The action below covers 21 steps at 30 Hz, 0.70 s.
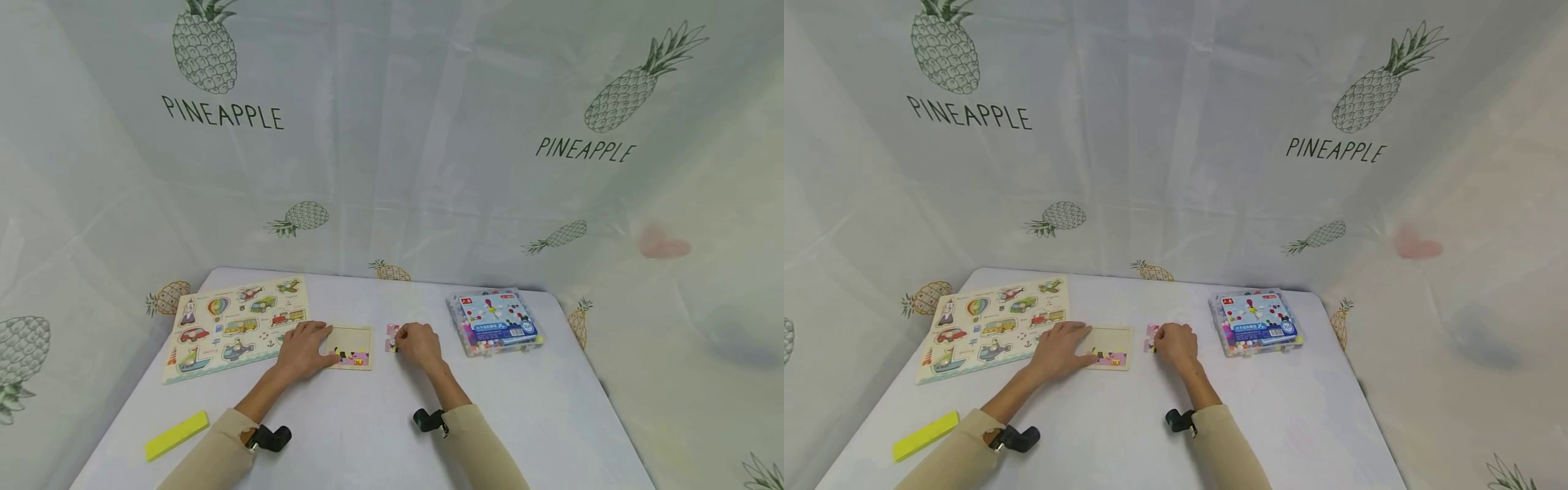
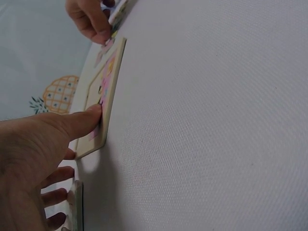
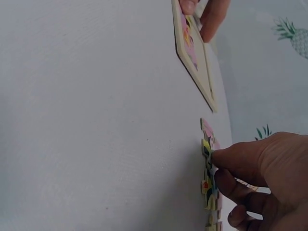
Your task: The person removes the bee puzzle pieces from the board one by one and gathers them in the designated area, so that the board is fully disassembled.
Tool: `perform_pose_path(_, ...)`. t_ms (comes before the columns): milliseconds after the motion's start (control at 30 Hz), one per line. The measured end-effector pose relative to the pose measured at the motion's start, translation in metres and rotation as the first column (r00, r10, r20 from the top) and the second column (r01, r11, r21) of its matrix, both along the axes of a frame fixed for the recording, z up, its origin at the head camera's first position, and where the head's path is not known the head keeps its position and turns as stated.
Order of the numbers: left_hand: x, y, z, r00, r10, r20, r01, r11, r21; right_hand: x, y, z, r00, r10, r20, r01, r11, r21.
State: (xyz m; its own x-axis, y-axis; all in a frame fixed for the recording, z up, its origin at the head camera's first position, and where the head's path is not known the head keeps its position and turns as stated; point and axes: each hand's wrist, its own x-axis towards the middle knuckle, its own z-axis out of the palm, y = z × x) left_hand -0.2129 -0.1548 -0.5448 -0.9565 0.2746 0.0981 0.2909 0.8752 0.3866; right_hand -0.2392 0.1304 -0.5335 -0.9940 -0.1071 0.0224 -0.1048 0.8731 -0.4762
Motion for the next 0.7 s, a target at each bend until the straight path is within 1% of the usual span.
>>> perform_pose_path(233,0.0,-0.001,-0.002,1.0,-0.002,-0.007,0.002,1.0,-0.013,0.001,0.0,-0.002,1.0,-0.005,-0.007,0.005,1.0,-0.012)
perform_pose_path(367,0.001,0.001,-0.001,1.0,0.008,0.007,-0.008,1.0,-0.014,0.004,-0.004,-0.002,0.999,0.019,-0.041,-0.021,0.998,-0.053)
perform_pose_path(433,0.001,0.002,0.0,1.0,0.011,0.008,-0.011,1.0,-0.015,0.006,-0.008,-0.001,0.996,0.066,-0.058,-0.071,0.994,-0.082)
perform_pose_path(500,0.001,0.002,0.0,1.0,0.015,0.002,-0.015,1.0,-0.017,0.009,-0.014,-0.002,0.987,0.143,-0.068,-0.148,0.985,-0.085)
perform_pose_path(633,0.001,0.003,-0.001,1.0,0.02,-0.022,-0.021,0.999,-0.026,0.017,-0.026,-0.006,0.956,0.288,-0.049,-0.288,0.958,0.004)
perform_pose_path(700,0.0,0.003,-0.003,0.999,0.023,-0.037,-0.024,0.999,-0.034,0.02,-0.031,-0.008,0.947,0.321,-0.032,-0.319,0.946,0.056)
